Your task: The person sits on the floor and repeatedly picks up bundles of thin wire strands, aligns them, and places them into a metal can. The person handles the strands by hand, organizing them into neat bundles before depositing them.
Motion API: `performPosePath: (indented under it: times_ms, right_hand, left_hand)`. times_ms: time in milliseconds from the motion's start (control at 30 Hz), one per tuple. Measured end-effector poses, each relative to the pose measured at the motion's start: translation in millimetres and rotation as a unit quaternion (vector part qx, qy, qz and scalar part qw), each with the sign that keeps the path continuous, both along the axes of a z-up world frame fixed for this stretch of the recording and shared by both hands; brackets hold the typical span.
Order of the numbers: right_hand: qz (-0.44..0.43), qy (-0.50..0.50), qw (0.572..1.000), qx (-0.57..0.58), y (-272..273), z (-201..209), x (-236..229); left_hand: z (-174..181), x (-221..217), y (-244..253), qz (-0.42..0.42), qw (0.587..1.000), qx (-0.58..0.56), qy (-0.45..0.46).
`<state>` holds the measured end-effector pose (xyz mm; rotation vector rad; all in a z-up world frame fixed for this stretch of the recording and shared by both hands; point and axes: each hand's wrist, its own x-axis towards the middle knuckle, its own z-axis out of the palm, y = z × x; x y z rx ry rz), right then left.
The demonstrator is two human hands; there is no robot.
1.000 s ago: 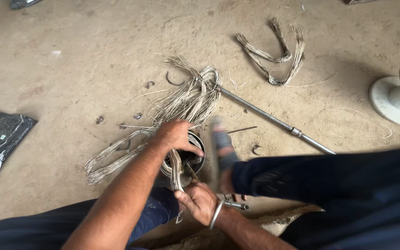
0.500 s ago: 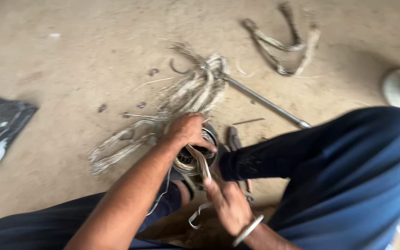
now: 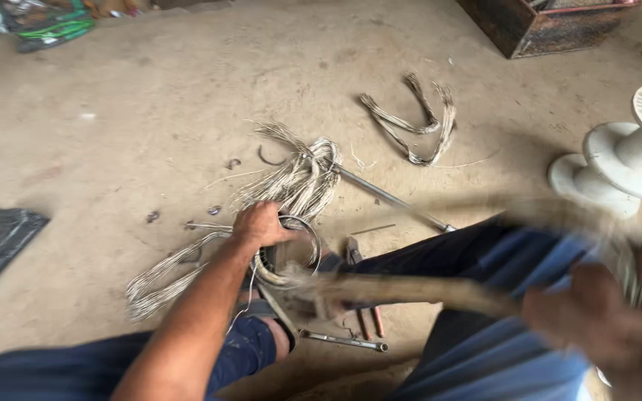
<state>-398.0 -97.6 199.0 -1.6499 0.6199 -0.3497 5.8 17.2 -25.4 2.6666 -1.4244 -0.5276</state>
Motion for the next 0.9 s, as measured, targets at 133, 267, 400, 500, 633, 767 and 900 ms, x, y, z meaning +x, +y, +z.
performPosePath:
  times_ms: [133,267,400,500,633,767,900]
  right_hand:
    - [0.138,-0.125,0.976,0.114,-62.1,53.1,-0.7]
    - [0.179,-0.148,0.962,0.14,-100.5,88.7,26.9]
    - [-0.007,-0.027,0.999,-0.04,-95.1,98.2,75.0]
    - [-0.104,0.09,0.99,-0.021,-76.8,96.8,112.2]
    - [0.041,0.098,0.992,0.064,-79.7,81.6,150.5]
    - [0.124,0.111,0.979,0.114,-99.0,50.9,172.0]
    - [0.301,0.108,0.944,0.076,-105.9,36.1,186.1]
  left_hand:
    - [27.3,-8.1,10.4,0.044,0.998,-0.035,-0.028]
    - [36.1,8.9,17.4,0.101,0.994,0.011,0.027]
    - [20.5,32.7,30.0,0.055,0.994,-0.007,0.097]
    - [28.3,41.5,38.3,0.025,0.983,0.054,0.171]
    - [92.8,51.9,28.4,-0.075,0.973,0.208,0.063]
    - [174.4,56.2,20.6,-0.121,0.965,0.231,-0.036]
    - [247.8,9.5,30.1,-0.088,0.966,-0.196,0.142]
